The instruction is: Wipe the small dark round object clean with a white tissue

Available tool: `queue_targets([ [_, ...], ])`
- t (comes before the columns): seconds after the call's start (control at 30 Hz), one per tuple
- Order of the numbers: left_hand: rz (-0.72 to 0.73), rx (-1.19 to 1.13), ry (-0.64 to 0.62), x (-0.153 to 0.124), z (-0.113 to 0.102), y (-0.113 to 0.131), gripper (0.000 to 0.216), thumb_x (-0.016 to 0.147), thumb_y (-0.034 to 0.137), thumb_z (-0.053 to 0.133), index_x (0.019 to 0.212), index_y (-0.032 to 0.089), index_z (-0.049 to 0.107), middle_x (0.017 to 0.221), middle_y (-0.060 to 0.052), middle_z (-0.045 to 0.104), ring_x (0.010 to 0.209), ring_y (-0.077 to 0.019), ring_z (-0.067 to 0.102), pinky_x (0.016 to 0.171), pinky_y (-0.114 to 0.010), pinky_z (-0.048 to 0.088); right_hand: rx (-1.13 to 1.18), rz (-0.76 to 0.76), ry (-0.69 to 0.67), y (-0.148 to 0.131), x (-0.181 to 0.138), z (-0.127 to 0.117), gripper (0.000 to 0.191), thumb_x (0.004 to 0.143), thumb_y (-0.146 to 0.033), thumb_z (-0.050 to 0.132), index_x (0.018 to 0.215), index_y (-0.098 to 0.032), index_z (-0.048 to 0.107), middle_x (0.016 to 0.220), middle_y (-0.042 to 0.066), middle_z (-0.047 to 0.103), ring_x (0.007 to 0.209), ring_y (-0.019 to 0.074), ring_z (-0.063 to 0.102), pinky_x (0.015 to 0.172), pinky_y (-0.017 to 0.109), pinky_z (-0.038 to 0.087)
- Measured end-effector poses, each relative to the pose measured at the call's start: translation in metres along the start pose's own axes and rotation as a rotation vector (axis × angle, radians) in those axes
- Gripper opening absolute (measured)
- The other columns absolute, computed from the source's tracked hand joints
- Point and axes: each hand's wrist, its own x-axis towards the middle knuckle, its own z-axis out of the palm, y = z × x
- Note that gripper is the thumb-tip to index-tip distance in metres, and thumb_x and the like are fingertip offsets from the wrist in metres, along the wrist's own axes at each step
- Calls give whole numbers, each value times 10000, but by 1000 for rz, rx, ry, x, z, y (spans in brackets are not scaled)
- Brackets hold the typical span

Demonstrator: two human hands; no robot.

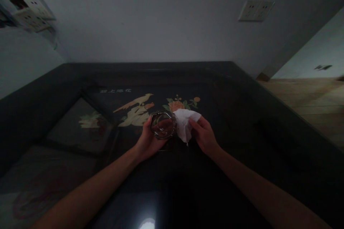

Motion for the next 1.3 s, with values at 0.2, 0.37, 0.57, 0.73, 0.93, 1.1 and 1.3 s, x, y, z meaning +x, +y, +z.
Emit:
queue_targets([
  [0.2,-67,34,-21,-3,0,0,543,729,594,643,994,122,677,978,-83,731,973,-228,654,979,-332,417,-39,30,-96,3,-5,2,262,705,-316,763,900,-222,616,800,-26,669,697,139,602,648,256,487],
  [0.37,-53,73,-31,0,-2,-1,585,742,620,614,1009,103,677,965,-103,733,1016,-248,646,1006,-356,403,-85,-5,-50,4,-1,-3,253,700,-305,770,891,-213,631,801,-20,671,734,149,611,677,267,492],
  [0.57,-46,130,-27,2,3,0,574,785,627,558,971,98,680,965,-116,728,1140,-274,584,1062,-381,355,-117,13,-31,2,-1,-3,265,691,-320,773,903,-214,656,789,-10,693,703,160,635,681,297,515],
  [0.73,-36,133,-6,3,0,-1,609,768,646,561,962,81,676,972,-145,721,1163,-298,567,1079,-406,337,-167,16,0,-3,-1,-4,278,678,-349,773,894,-213,663,774,-6,701,685,163,641,634,293,520],
  [0.93,29,224,65,3,2,-2,595,744,669,575,885,105,703,898,-120,736,1086,-299,615,1020,-405,403,-231,-34,35,-12,4,-7,276,639,-342,795,846,-215,665,742,-4,709,654,169,642,599,294,500],
  [1.1,70,280,127,1,6,-4,579,760,643,580,892,96,712,846,-119,734,995,-295,650,927,-393,472,-253,-37,67,-8,9,-13,268,656,-354,785,851,-213,669,655,-12,675,578,172,606,535,295,458],
  [1.3,152,287,174,3,8,-7,507,795,581,578,901,103,712,995,-119,721,1037,-271,632,958,-386,462,-405,-286,246,-14,12,-18,194,789,-364,672,909,-213,657,707,-10,613,599,126,531,535,251,410],
])
